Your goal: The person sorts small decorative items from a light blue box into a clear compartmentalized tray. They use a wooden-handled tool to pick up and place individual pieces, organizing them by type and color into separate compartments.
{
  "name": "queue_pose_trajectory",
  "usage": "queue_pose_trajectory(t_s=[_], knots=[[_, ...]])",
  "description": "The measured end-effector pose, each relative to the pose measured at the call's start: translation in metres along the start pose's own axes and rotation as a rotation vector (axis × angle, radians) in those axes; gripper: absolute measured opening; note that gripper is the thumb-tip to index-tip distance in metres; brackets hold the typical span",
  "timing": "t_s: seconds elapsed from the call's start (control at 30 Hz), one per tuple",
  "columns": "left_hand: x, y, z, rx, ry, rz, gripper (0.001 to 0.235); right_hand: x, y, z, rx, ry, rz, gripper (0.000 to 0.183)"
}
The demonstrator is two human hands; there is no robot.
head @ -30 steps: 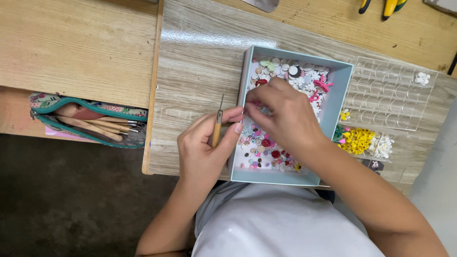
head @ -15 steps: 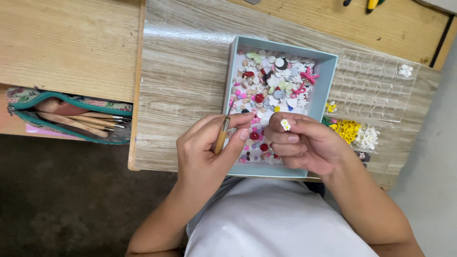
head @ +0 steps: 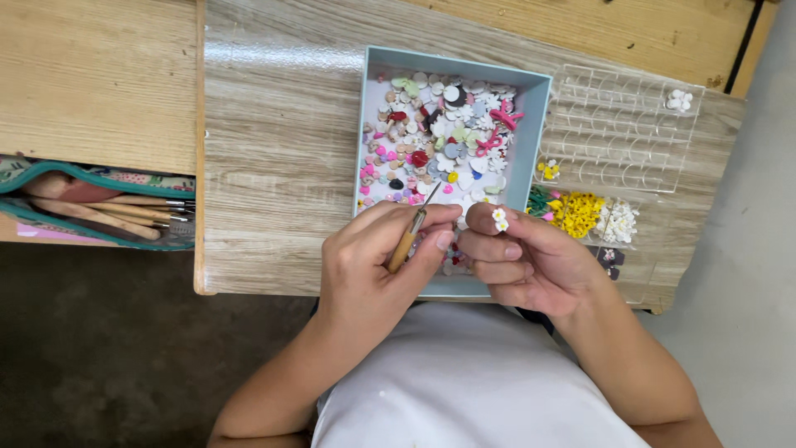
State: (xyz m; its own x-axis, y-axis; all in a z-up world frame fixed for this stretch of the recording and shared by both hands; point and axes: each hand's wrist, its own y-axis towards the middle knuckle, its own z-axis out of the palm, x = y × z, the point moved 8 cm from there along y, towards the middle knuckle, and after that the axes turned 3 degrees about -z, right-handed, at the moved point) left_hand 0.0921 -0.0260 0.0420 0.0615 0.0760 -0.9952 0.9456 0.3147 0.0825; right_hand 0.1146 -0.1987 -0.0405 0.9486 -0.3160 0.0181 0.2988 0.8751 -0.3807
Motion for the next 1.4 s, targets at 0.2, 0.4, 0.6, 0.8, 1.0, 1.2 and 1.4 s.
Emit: queue_pose_trajectory(t_s=[0.2, 0.4, 0.6, 0.8, 1.0, 1.2, 1.4], knots=[[-0.004, -0.002, 0.015, 0.029, -0.010, -0.001, 0.013, 0.001, -0.014, -0.007, 0.031, 0.021, 0.003, 0.011], [-0.010, -0.006, 0.035, 0.063, 0.011, 0.036, 0.011, -0.002, -0.028, -0.019, -0.011, 0.072, 0.010, 0.010], [-0.009, -0.011, 0.057, 0.182, 0.163, 0.045, 0.011, -0.008, -0.044, -0.022, -0.186, 0.146, 0.104, 0.009], [-0.010, -0.015, 0.065, 0.180, 0.199, 0.050, 0.010, -0.008, -0.054, -0.035, -0.201, 0.126, 0.090, 0.037], [-0.015, -0.015, 0.070, 0.177, 0.200, 0.047, 0.010, -0.007, -0.058, -0.034, -0.218, 0.081, 0.071, 0.040], [-0.019, -0.016, 0.074, 0.200, 0.185, 0.066, 0.011, -0.004, -0.061, -0.038, -0.304, -0.019, 0.029, 0.035], [-0.026, -0.020, 0.079, 0.261, 0.127, 0.105, 0.011, 0.000, -0.062, -0.033, -0.225, -0.102, -0.019, 0.024]])
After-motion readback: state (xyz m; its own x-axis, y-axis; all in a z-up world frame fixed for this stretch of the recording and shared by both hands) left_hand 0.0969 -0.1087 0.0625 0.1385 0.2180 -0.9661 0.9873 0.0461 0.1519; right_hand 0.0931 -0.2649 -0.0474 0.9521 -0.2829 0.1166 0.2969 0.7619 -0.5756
